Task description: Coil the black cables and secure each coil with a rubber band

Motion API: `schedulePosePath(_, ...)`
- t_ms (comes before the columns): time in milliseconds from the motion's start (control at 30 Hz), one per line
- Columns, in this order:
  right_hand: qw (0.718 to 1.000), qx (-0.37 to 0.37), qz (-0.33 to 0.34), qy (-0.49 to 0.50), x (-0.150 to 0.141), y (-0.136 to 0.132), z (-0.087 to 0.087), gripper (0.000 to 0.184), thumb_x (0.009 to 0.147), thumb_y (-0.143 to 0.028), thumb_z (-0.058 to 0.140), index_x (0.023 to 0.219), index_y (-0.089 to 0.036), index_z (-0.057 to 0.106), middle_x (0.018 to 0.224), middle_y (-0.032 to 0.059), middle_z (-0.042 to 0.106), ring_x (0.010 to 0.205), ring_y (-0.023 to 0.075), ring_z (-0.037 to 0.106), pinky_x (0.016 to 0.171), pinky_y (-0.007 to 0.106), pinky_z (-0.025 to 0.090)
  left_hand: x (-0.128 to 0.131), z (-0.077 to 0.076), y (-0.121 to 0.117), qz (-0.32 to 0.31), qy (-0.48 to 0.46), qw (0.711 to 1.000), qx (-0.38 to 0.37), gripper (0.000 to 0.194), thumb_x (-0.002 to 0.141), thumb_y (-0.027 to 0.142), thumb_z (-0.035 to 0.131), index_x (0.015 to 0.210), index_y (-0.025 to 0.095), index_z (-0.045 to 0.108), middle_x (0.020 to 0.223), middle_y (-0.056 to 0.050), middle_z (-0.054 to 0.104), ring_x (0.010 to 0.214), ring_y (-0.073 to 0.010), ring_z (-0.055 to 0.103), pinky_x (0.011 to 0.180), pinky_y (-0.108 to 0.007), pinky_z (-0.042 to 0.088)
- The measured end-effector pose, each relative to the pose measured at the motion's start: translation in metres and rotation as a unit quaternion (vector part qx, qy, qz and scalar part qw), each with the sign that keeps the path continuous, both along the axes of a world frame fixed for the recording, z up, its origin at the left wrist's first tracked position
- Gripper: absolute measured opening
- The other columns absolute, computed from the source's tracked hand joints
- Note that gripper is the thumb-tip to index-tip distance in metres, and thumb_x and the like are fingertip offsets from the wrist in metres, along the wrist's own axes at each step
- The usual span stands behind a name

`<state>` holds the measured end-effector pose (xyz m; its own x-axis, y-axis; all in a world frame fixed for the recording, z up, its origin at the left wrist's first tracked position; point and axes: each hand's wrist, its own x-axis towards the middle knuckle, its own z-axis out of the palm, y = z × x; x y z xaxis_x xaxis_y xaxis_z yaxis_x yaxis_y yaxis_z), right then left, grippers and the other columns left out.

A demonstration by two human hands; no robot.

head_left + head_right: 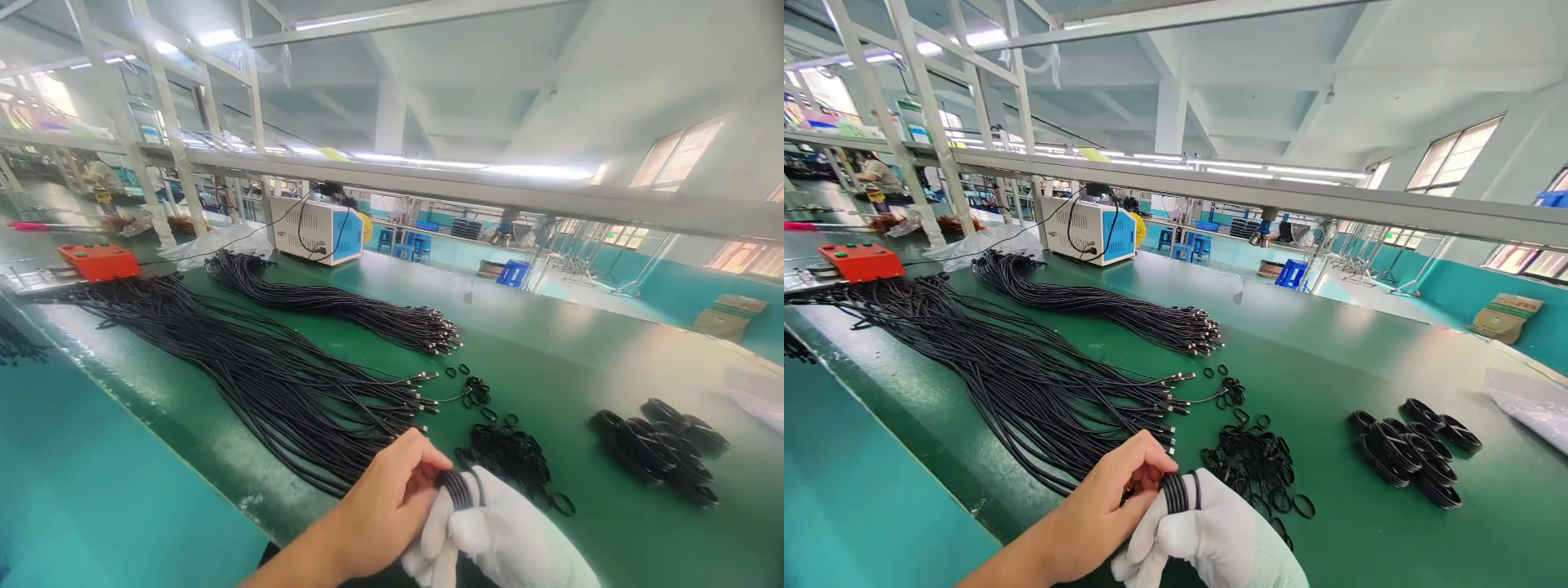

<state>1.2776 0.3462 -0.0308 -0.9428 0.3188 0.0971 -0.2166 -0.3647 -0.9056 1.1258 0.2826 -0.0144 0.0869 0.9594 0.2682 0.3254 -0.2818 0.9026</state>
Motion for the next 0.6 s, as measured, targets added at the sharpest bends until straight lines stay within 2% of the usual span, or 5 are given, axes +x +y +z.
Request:
schedulePosePath(100, 0.993, 0.087, 0.039, -0.076, 0.007, 0.001, 0.011, 0.033, 0.078, -0.04, 0.06, 0.08, -0.008, 0.068, 0.075, 0.0087, 0.065, 0.077, 0.0218, 0.061, 0.074, 0.036, 0.047, 0.001, 0.003, -0.005, -0.007, -0.025, 0.999, -0.033, 0.015, 0.076, 0.009, 0.051, 0.089, 0.019, 0.05, 0.08, 0.002, 0.051, 0.063, -0.0082, 0.045, 0.057, -0.019, 0.04)
schedulePosePath(200, 0.979, 0.136, 0.076, -0.128, 0.015, 0.001, 0.027, 0.03, 0.085, -0.038, 0.056, 0.096, -0.012, 0.061, 0.096, 0.007, 0.062, 0.086, 0.0191, 0.059, 0.078, 0.037, 0.048, 0.002, -0.002, -0.012, 0.001, -0.03, 1.0, -0.001, 0.019, 0.072, 0.005, 0.05, 0.085, 0.019, 0.048, 0.083, 0.001, 0.052, 0.065, -0.0085, 0.047, 0.057, -0.019, 0.041)
schedulePosePath(300, 0.972, 0.153, 0.099, -0.146, 0.018, -0.001, 0.038, 0.029, 0.089, -0.034, 0.052, 0.11, -0.014, 0.054, 0.109, 0.0073, 0.056, 0.093, 0.0199, 0.057, 0.08, 0.039, 0.049, 0.006, -0.016, -0.018, 0.045, -0.002, 0.995, 0.086, 0.022, 0.074, 0.003, 0.047, 0.088, 0.019, 0.05, 0.085, -0.001, 0.053, 0.071, -0.0111, 0.051, 0.061, -0.021, 0.044)
schedulePosePath(433, 0.963, 0.172, 0.123, -0.168, 0.014, -0.006, 0.045, 0.03, 0.089, -0.033, 0.052, 0.112, -0.014, 0.053, 0.112, 0.0075, 0.055, 0.095, 0.0211, 0.056, 0.08, 0.039, 0.049, 0.01, -0.03, -0.023, 0.111, 0.062, 0.968, 0.216, 0.025, 0.078, 0.005, 0.044, 0.096, 0.02, 0.051, 0.086, -0.005, 0.054, 0.076, -0.0141, 0.054, 0.063, -0.023, 0.046)
schedulePosePath(600, 0.951, 0.195, 0.146, -0.19, 0.01, -0.014, 0.056, 0.03, 0.089, -0.032, 0.052, 0.113, -0.014, 0.053, 0.112, 0.0081, 0.055, 0.095, 0.0206, 0.056, 0.08, 0.039, 0.049, 0.007, -0.02, -0.026, 0.099, 0.069, 0.955, 0.272, 0.026, 0.077, 0.002, 0.044, 0.094, 0.019, 0.053, 0.08, -0.005, 0.056, 0.071, -0.0133, 0.055, 0.061, -0.022, 0.046)
